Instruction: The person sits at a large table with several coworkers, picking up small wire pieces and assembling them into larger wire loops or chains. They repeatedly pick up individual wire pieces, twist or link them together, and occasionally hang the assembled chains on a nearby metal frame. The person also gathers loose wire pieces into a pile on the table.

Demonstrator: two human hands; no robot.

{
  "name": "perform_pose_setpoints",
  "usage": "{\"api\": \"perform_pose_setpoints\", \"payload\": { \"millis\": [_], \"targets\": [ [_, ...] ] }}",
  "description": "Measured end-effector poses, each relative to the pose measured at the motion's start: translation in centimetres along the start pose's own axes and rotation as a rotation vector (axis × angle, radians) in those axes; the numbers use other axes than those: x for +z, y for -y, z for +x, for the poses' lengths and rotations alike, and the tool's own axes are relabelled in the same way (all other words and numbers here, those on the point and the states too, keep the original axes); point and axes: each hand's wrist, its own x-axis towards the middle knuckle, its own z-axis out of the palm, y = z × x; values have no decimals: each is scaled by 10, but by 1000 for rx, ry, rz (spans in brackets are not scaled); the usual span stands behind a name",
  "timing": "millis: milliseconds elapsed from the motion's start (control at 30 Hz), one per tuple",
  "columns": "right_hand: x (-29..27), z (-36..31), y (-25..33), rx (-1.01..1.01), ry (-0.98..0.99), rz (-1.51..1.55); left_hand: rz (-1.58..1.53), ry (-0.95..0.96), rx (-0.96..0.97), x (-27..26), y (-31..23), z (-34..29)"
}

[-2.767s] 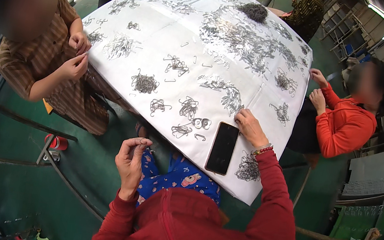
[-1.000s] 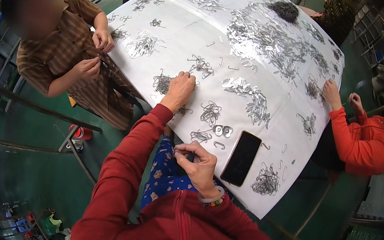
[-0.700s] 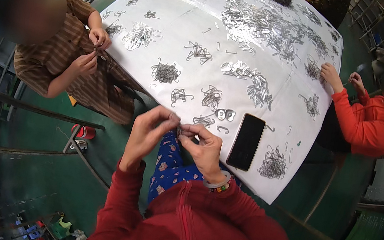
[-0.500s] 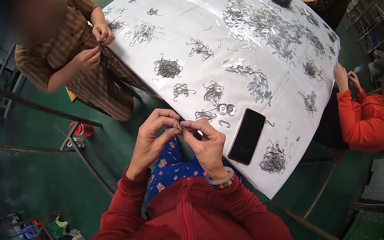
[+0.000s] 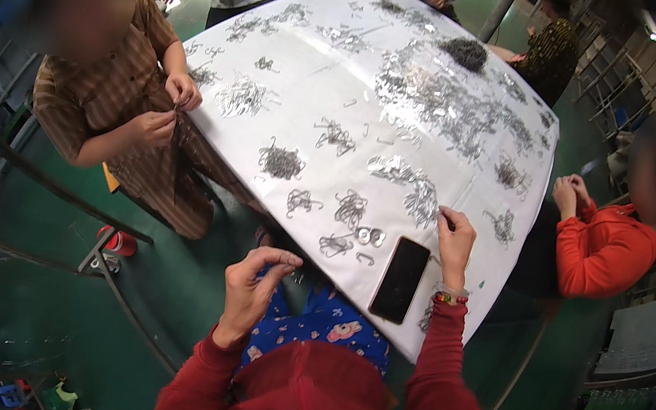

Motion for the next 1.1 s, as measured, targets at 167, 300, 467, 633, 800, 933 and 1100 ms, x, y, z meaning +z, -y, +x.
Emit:
{"api": "perform_pose_setpoints", "payload": {
  "millis": [167,300,467,633,800,933,1100],
  "targets": [
    [20,23,-80,-219,145,-446,68,12,32,1,0,2],
    [24,24,-94,-273,147,-528,42,4,27,-1,1,0],
    [10,16,-35,161,207,83,65,62,91,-7,3,-3],
    [19,-48,83,181,567,831,45,128,94,-5,8,-9],
    [21,-93,161,76,775,883,95,126,119,-1,10,-13],
    [17,-100,177,-18,752,813,117,103,140,-1,9,-15],
    [18,-103,171,-49,701,738,187,119,175,-1,15,-13]
  ]
}}
